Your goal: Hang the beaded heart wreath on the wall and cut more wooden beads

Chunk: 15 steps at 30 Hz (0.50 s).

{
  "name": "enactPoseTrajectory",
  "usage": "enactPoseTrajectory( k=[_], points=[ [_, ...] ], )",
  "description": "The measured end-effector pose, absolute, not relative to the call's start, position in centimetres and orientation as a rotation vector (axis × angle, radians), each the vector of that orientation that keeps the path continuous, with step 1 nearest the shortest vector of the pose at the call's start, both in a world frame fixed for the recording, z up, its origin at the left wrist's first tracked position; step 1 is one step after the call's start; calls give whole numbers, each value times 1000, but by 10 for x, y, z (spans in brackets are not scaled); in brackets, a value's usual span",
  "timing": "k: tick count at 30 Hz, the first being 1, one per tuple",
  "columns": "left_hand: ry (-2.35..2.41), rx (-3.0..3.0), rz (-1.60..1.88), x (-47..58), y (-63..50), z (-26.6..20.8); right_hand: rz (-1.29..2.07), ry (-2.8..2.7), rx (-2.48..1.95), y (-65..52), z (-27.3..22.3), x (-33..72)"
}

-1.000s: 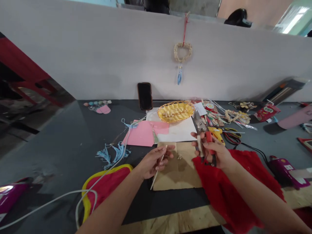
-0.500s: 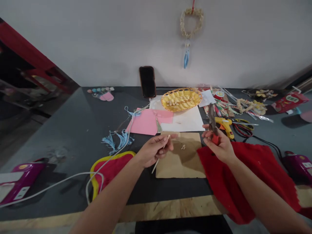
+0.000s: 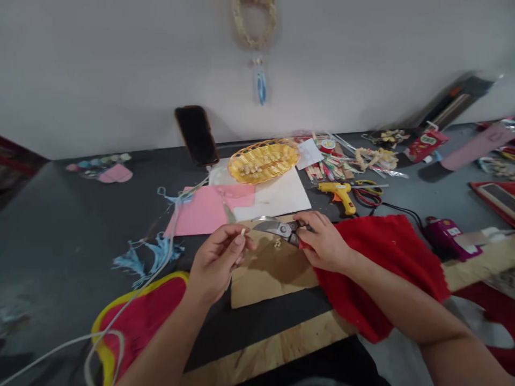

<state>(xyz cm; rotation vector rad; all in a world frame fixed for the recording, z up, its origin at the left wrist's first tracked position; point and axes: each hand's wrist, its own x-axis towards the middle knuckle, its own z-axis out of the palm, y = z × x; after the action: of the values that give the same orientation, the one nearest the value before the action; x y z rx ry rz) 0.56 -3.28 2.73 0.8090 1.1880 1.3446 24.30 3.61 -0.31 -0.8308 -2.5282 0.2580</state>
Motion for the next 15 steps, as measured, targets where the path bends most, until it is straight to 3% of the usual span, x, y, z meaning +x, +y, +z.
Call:
enactPoseTrajectory(
  k=[15],
  points=[
    [998,476,1161,7,-16,25,293,-2481,-822,39,-9,240]
  ],
)
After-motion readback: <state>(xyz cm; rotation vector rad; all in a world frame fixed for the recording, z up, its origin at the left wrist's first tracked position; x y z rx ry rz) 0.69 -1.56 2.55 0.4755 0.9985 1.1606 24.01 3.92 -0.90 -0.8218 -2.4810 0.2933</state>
